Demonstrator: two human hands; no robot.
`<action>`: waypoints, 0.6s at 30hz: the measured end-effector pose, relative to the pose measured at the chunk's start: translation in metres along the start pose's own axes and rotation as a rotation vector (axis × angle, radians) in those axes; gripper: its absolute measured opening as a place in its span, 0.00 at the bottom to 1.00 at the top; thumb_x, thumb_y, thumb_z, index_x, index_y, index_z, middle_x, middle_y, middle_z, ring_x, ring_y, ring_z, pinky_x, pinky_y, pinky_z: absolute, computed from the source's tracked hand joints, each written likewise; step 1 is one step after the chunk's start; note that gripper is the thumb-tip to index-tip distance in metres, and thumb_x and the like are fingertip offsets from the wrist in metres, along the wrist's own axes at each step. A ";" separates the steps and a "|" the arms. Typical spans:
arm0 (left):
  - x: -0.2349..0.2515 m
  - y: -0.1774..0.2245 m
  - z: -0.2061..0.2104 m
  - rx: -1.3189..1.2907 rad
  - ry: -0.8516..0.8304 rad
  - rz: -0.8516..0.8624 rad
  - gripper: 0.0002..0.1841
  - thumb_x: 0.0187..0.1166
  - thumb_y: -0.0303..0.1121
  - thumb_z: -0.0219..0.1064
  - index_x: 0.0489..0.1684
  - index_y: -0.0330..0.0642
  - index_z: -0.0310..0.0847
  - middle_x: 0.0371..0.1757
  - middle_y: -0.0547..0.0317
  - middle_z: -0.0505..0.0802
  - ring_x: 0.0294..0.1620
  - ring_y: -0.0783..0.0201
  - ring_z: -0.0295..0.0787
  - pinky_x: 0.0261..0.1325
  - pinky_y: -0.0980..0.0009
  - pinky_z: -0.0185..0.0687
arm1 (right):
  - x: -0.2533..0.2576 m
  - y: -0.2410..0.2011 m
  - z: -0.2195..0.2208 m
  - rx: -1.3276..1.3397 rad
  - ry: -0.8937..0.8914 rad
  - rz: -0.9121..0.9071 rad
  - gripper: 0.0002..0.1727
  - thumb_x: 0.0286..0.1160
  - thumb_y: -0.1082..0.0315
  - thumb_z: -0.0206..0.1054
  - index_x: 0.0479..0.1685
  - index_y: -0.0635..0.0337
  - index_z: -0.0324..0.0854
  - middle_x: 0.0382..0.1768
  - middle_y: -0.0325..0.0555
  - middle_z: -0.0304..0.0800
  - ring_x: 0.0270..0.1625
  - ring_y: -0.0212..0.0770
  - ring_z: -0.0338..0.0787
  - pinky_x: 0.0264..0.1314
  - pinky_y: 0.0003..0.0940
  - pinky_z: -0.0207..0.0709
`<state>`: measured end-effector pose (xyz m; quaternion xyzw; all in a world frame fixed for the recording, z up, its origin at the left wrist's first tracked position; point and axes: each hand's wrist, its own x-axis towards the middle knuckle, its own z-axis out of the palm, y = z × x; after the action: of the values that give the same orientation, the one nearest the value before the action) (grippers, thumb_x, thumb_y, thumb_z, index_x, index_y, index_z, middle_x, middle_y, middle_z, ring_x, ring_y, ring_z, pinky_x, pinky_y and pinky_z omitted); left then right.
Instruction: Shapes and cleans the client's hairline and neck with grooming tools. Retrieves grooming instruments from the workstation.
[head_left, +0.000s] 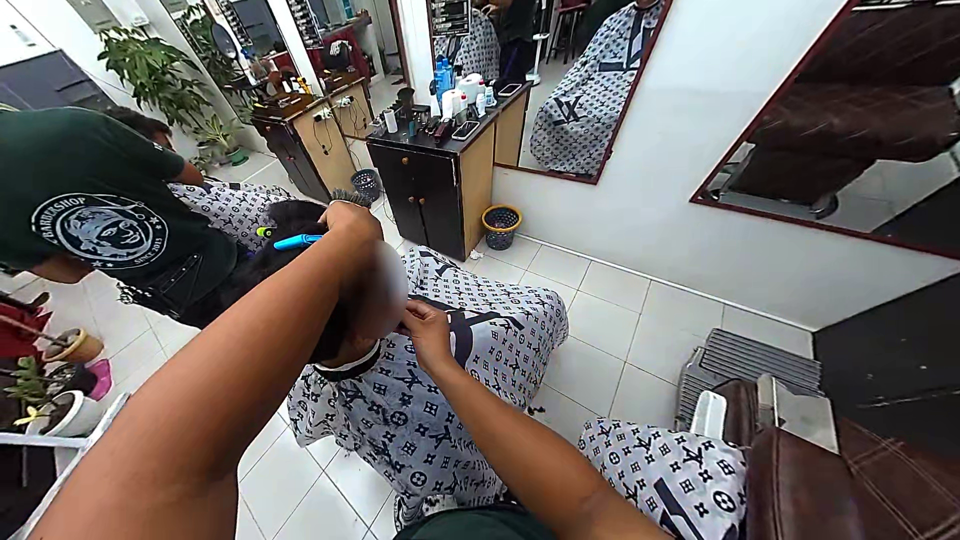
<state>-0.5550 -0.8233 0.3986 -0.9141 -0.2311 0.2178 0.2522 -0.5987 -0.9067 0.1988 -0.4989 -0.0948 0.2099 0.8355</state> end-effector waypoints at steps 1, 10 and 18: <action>-0.002 -0.001 -0.001 0.008 -0.010 0.007 0.41 0.51 0.68 0.82 0.38 0.30 0.87 0.50 0.32 0.89 0.56 0.36 0.87 0.48 0.37 0.79 | 0.000 0.000 0.000 -0.018 -0.007 -0.006 0.10 0.76 0.77 0.71 0.52 0.74 0.88 0.43 0.55 0.94 0.42 0.38 0.93 0.48 0.34 0.90; -0.005 -0.008 0.004 -0.017 0.064 0.051 0.34 0.56 0.60 0.83 0.33 0.31 0.87 0.46 0.34 0.90 0.52 0.36 0.88 0.46 0.37 0.79 | 0.001 -0.005 0.003 -0.120 -0.025 -0.027 0.08 0.75 0.75 0.73 0.48 0.72 0.89 0.40 0.54 0.95 0.39 0.38 0.94 0.46 0.34 0.90; -0.006 -0.014 0.004 -0.024 0.079 0.072 0.36 0.53 0.61 0.85 0.37 0.31 0.87 0.48 0.35 0.90 0.54 0.36 0.88 0.46 0.37 0.79 | 0.001 -0.004 0.001 -0.207 -0.069 -0.075 0.07 0.74 0.75 0.74 0.45 0.68 0.91 0.39 0.50 0.95 0.39 0.33 0.93 0.46 0.30 0.87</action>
<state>-0.5664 -0.8142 0.4054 -0.9326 -0.1905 0.1875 0.2424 -0.5971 -0.9074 0.2024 -0.5710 -0.1635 0.1847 0.7830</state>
